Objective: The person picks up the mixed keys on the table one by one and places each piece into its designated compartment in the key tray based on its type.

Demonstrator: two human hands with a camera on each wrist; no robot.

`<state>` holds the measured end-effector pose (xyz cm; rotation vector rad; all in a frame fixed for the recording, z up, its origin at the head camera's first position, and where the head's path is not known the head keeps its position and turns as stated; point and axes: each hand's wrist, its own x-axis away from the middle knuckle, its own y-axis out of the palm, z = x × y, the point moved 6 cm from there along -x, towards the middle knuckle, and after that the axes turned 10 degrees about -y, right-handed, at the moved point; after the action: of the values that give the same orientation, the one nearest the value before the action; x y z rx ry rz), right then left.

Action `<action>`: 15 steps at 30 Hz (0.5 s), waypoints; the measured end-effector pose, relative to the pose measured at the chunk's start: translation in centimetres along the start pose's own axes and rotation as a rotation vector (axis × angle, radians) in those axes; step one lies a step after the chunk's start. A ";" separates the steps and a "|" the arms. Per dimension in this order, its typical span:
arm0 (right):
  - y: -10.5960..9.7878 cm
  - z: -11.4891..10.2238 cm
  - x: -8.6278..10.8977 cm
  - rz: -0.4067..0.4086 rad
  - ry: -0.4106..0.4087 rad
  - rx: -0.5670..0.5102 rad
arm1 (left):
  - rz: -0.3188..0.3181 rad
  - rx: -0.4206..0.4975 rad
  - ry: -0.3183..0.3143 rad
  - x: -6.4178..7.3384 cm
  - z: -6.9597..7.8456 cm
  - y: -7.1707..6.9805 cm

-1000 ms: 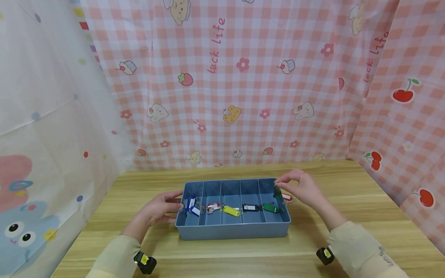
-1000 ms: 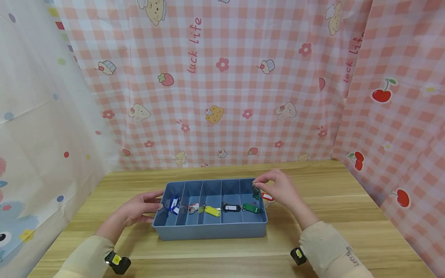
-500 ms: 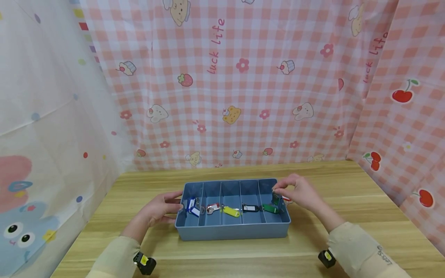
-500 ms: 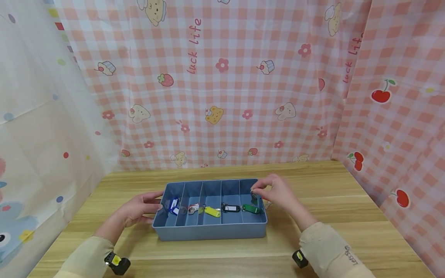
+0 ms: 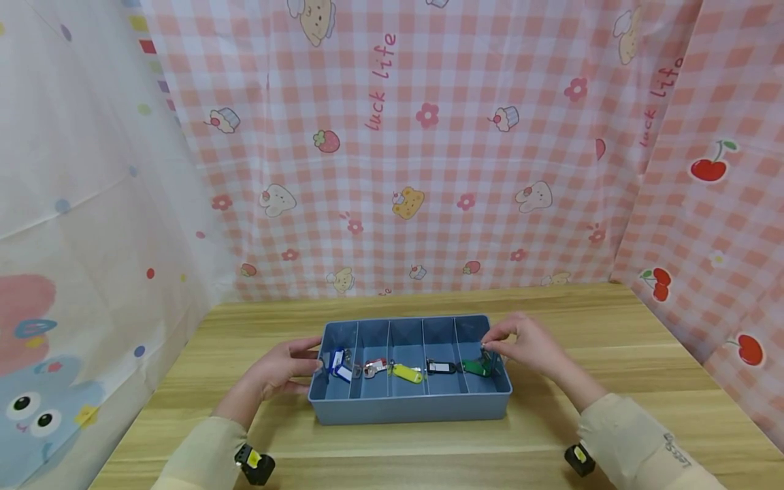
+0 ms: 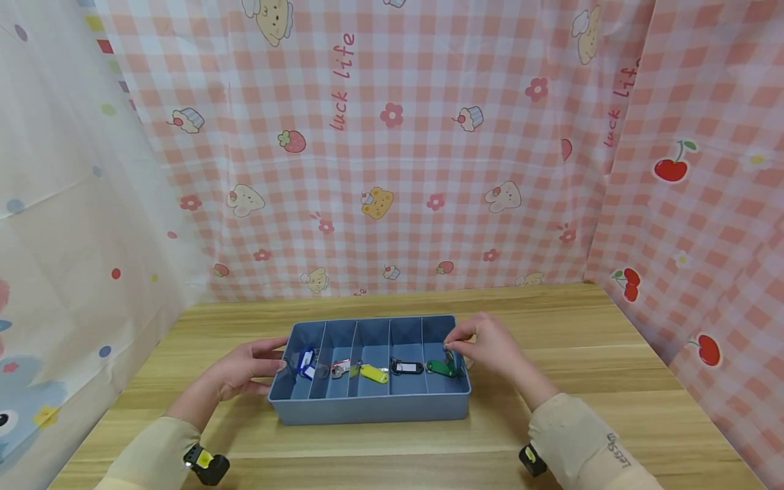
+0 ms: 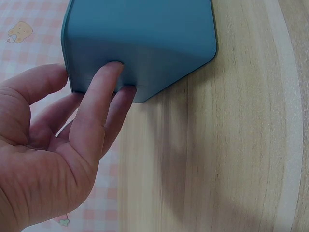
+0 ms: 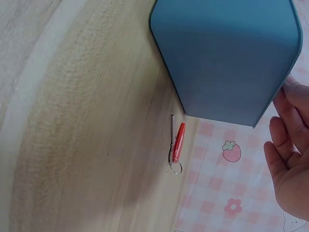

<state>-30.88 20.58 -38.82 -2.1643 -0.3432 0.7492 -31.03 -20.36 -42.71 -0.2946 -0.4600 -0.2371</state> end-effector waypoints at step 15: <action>-0.1 -0.4 -0.3 -0.009 -0.074 0.022 | 0.005 -0.003 -0.005 0.0 0.0 0.0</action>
<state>-30.90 20.26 -38.40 -2.1174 -0.3807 0.8261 -31.03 -20.36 -42.73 -0.2989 -0.4638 -0.2324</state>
